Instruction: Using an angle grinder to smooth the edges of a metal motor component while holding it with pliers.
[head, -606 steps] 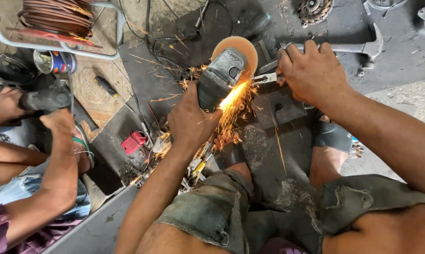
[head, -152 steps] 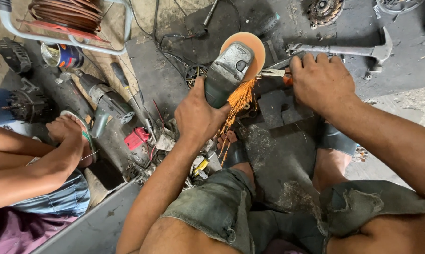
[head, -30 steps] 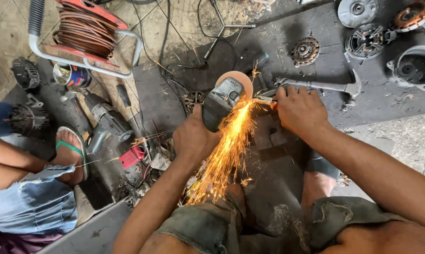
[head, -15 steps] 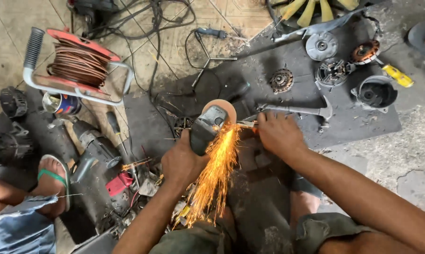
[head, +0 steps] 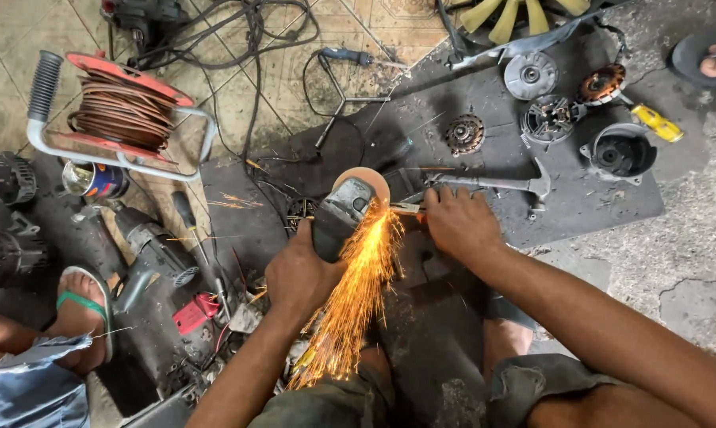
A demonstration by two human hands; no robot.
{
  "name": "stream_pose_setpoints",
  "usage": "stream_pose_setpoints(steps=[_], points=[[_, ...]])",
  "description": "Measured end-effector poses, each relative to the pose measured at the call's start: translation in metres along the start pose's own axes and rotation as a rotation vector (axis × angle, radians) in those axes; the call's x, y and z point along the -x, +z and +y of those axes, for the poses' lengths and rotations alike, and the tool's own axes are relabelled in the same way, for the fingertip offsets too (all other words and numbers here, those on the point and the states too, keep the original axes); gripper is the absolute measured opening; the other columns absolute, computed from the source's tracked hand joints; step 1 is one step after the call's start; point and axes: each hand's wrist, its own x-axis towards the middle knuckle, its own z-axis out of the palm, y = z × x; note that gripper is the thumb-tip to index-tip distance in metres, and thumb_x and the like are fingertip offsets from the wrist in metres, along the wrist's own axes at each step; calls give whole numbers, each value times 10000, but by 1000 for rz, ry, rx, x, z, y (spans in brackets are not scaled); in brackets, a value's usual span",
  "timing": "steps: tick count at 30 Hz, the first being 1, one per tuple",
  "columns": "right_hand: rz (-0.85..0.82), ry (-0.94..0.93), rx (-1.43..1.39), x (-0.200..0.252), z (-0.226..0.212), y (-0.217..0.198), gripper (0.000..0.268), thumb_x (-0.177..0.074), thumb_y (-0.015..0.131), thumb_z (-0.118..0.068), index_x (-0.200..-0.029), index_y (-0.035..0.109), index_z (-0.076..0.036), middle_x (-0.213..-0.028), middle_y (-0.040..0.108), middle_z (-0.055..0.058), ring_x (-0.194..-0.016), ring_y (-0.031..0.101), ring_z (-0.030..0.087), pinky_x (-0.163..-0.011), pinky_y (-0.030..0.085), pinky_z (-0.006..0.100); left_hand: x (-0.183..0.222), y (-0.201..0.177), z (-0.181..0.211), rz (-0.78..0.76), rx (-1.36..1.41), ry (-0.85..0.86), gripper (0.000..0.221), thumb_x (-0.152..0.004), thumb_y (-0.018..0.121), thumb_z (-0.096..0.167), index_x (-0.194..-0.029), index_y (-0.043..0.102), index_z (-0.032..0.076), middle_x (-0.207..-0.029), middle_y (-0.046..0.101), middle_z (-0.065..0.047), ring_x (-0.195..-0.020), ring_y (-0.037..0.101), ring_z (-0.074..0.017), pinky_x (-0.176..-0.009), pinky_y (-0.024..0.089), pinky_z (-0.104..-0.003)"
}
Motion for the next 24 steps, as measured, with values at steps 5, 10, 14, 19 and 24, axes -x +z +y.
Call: stream_pose_setpoints(steps=[5,10,14,19,24], points=[[-1,-3,-27,2,1,1,148,-940,479,-220,-961,592,-127,-840,662,123,-795,695,375,-676,525,492,-5,9,-6,-14,-39,0,672,-711,694,417,-1308,510,167,-1070,732,-154,-1055,717,-435,-883,564,-560],[114,-22,39,3,2,9,130,-912,503,-244,-941,595,-157,-814,645,102,-767,691,344,-654,517,475,-4,9,-9,9,-40,24,750,-708,704,442,-1363,502,139,-1049,727,-180,-1034,719,-452,-865,568,-591],[-75,9,-31,1,2,-1,163,-941,487,-231,-1009,583,-119,-897,663,147,-844,684,396,-699,514,501,-3,9,-9,8,-36,58,694,-764,737,418,-1352,484,151,-1036,728,-174,-1009,726,-450,-844,572,-589],[-84,10,-22,1,4,1,157,-949,516,-239,-1020,583,-116,-898,649,148,-844,673,397,-701,507,496,-2,6,-9,2,-17,52,701,-759,725,425,-1358,495,142,-1057,724,-187,-1034,715,-459,-865,561,-595],[-88,1,-40,0,5,3,175,-962,503,-250,-1026,583,-108,-884,641,149,-845,666,395,-696,499,495,0,2,0,-15,-24,24,766,-747,724,415,-1414,491,119,-1114,719,-187,-1077,703,-450,-900,555,-587]])
